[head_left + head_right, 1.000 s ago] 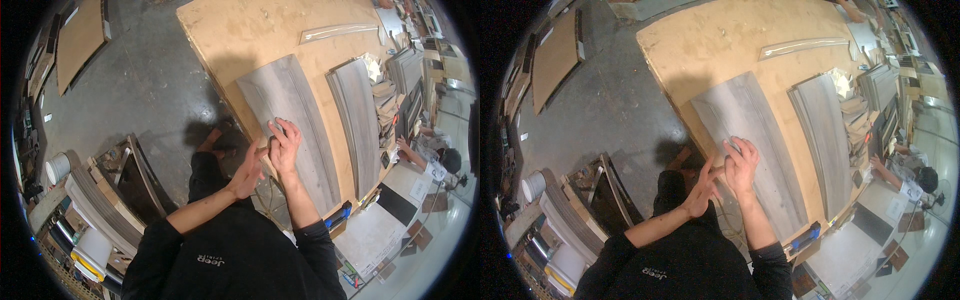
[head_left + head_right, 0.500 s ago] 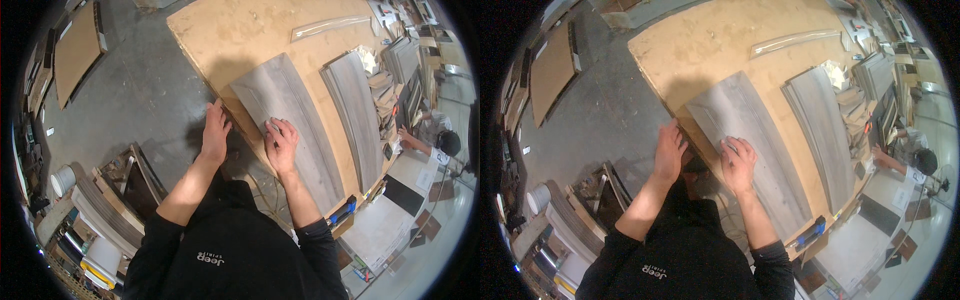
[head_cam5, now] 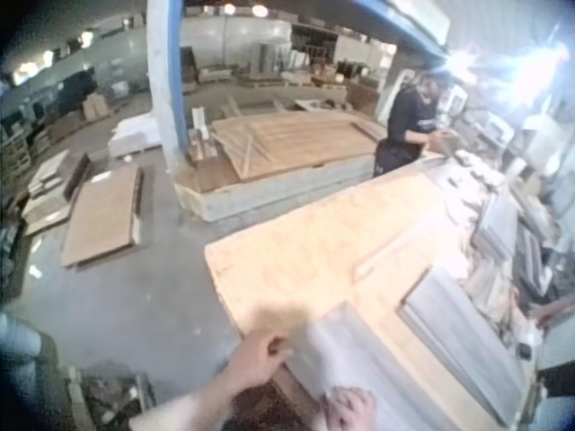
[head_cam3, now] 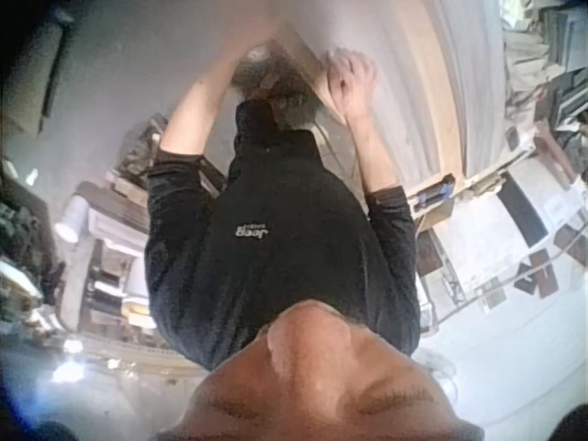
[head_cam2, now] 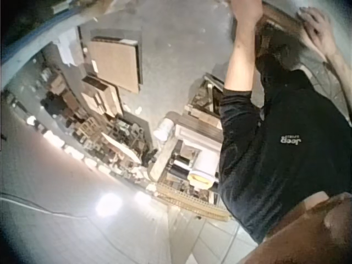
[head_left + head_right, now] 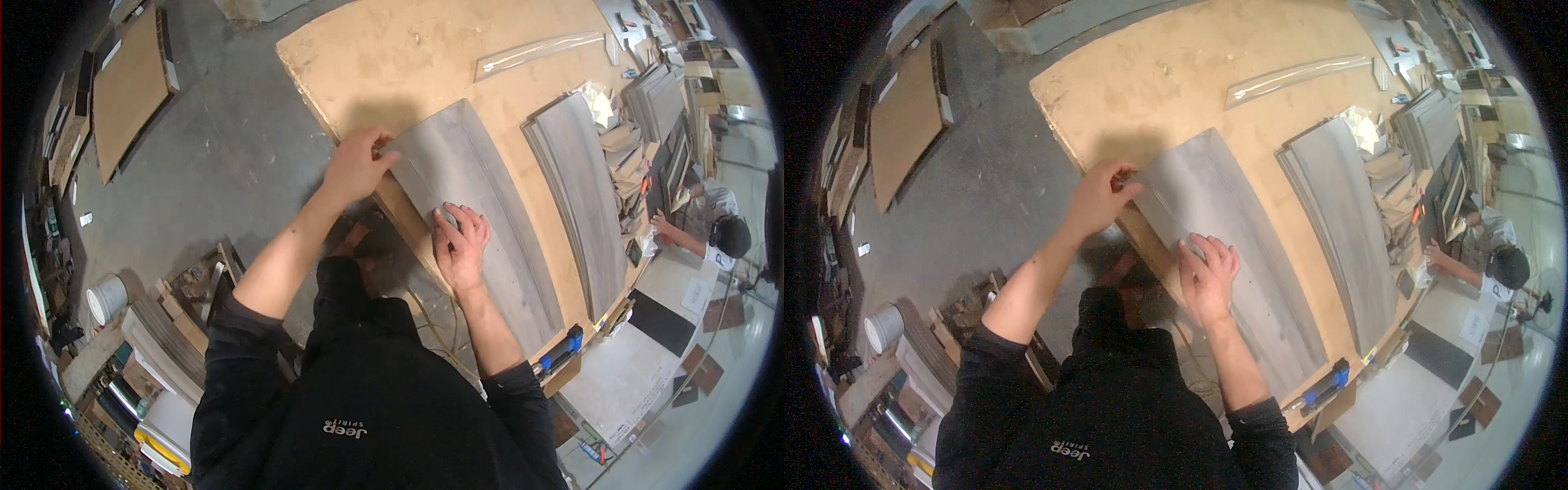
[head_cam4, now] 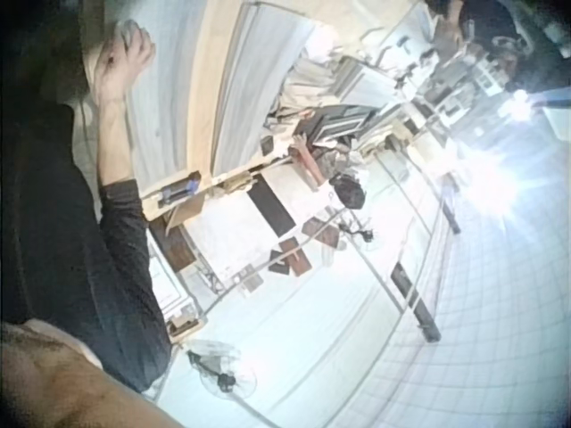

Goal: Assembling wooden furniture panels using a nail gun, hammer, and glue.

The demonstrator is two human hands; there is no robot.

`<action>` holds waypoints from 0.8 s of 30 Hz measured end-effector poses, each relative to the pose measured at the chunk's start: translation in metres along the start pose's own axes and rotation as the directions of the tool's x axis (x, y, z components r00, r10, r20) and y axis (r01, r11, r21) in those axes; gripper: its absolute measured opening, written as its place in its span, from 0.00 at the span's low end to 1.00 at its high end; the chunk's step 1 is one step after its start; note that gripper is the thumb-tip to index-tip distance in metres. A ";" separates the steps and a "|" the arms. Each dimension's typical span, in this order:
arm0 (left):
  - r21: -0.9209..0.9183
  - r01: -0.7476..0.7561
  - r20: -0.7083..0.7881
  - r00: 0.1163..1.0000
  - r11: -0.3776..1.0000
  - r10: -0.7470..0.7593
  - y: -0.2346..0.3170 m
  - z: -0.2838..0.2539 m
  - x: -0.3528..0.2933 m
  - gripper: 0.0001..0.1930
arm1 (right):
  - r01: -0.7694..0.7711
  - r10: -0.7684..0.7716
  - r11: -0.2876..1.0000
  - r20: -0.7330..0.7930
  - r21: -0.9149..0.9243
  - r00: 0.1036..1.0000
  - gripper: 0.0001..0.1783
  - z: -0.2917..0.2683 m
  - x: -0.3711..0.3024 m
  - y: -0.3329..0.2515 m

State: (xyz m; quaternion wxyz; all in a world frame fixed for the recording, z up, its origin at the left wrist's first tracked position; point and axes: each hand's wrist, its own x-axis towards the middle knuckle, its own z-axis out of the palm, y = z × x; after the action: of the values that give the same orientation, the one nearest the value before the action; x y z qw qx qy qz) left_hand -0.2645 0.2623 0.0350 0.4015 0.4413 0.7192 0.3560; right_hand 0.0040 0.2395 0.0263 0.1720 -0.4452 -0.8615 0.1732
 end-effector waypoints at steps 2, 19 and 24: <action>-0.020 -0.035 -0.021 0.999 0.999 0.034 -0.016 0.000 0.007 0.18 | -0.009 0.009 1.000 -0.003 0.005 1.000 0.21 -0.002 0.002 -0.008; -0.003 0.059 0.019 0.998 0.998 -0.059 -0.020 -0.008 0.014 0.10 | -0.127 0.124 0.991 -0.054 -0.053 0.991 0.23 0.005 0.024 -0.036; -0.015 0.023 0.079 0.997 1.000 -0.021 -0.012 -0.006 0.020 0.12 | -0.064 0.054 0.992 -0.093 -0.109 0.994 0.27 0.027 0.070 -0.052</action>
State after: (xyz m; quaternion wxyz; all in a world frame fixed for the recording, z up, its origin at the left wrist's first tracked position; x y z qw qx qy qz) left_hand -0.2800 0.2749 0.0219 0.4369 0.4438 0.7048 0.3397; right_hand -0.0830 0.2650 0.0356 0.1801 -0.4869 -0.8477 0.1093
